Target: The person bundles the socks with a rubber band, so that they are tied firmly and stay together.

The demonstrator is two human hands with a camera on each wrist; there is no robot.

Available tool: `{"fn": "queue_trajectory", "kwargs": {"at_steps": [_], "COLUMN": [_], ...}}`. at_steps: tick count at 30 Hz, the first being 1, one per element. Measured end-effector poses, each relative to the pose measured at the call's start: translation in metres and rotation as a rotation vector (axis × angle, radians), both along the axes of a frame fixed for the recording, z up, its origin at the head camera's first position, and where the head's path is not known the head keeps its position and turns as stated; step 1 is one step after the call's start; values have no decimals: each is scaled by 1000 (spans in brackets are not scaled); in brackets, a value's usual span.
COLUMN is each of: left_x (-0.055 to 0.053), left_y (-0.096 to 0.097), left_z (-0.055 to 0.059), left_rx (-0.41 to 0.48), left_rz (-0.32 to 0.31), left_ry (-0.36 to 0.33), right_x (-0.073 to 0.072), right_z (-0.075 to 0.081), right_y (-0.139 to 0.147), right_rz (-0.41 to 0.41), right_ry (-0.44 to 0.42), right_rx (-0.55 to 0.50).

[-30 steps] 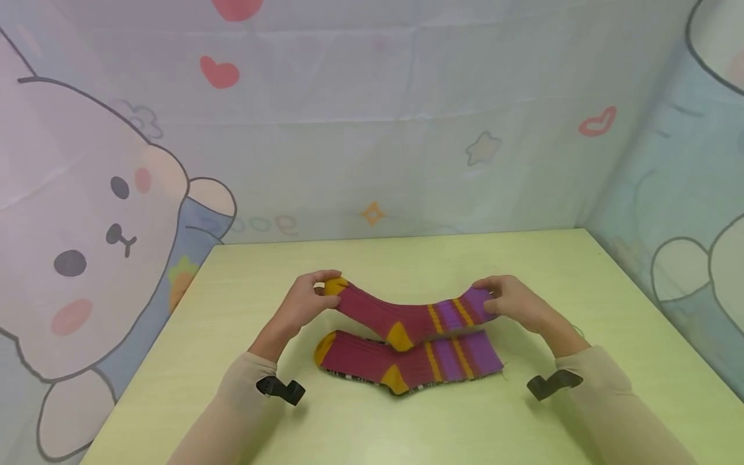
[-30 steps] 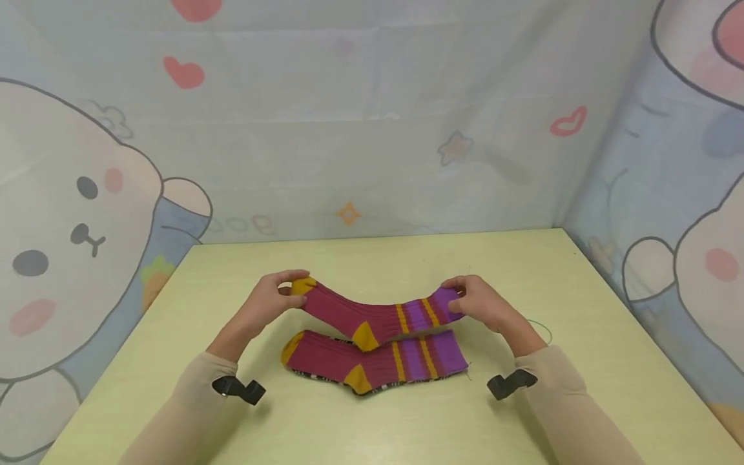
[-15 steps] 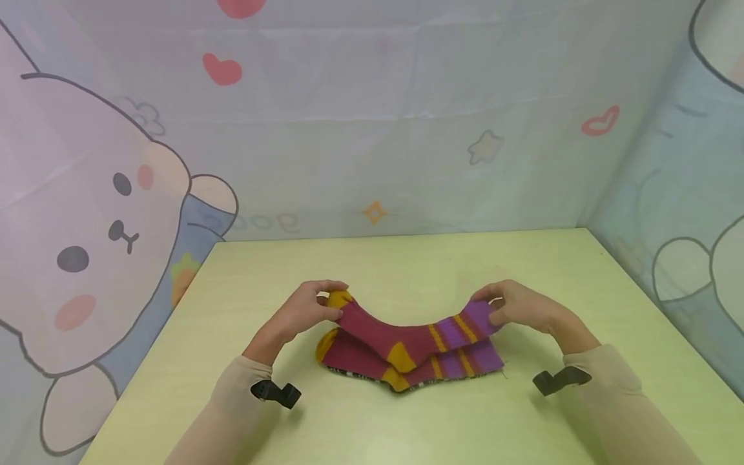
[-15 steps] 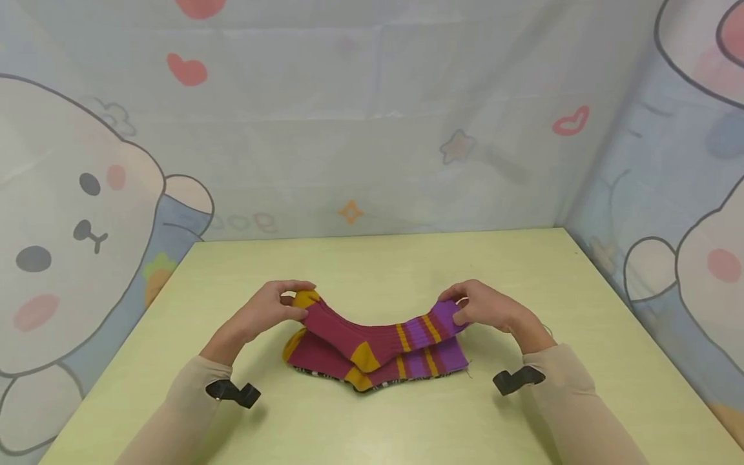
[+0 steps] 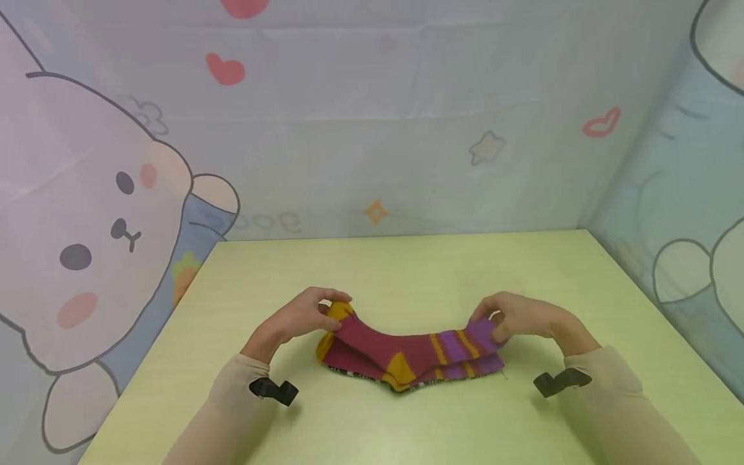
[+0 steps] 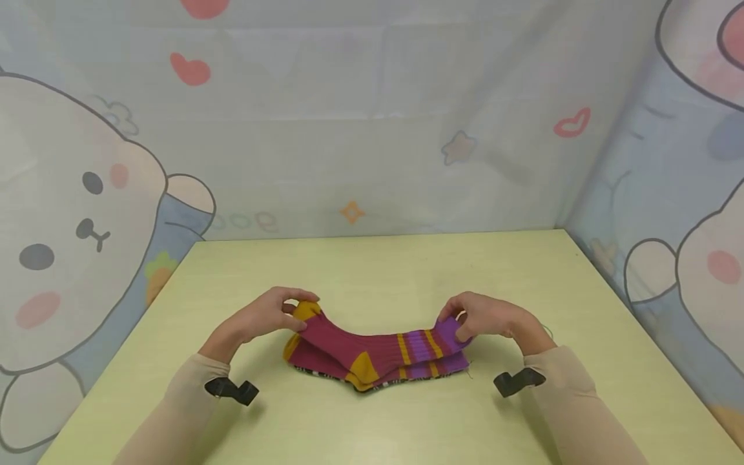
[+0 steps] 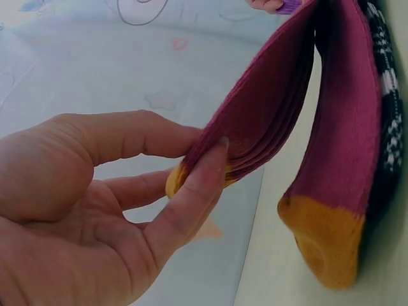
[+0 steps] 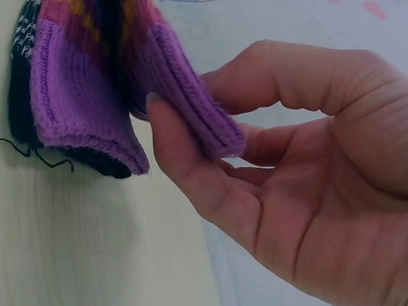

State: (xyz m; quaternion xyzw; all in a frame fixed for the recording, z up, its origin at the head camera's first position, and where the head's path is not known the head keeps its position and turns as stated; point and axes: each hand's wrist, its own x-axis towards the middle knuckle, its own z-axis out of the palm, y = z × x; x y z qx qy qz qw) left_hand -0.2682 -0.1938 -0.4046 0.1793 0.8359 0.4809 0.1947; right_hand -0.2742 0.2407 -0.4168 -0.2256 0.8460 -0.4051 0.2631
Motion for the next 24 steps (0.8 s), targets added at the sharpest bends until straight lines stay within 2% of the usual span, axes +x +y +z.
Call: {"fn": "queue_trajectory", "kwargs": {"at_steps": [5, 14, 24], "left_x": [1, 1, 1], "left_y": [-3, -6, -11], "left_z": [-1, -1, 2], "left_rx": [-45, -79, -135], "left_rz": [-54, -139, -155], "left_ry": [1, -25, -17], "right_x": [2, 3, 4], "right_z": [0, -3, -5], "right_y": [-1, -4, -4], "right_rz": [18, -19, -22], "right_ry": [-13, -70, -105], "right_rx": [10, 41, 70]}}
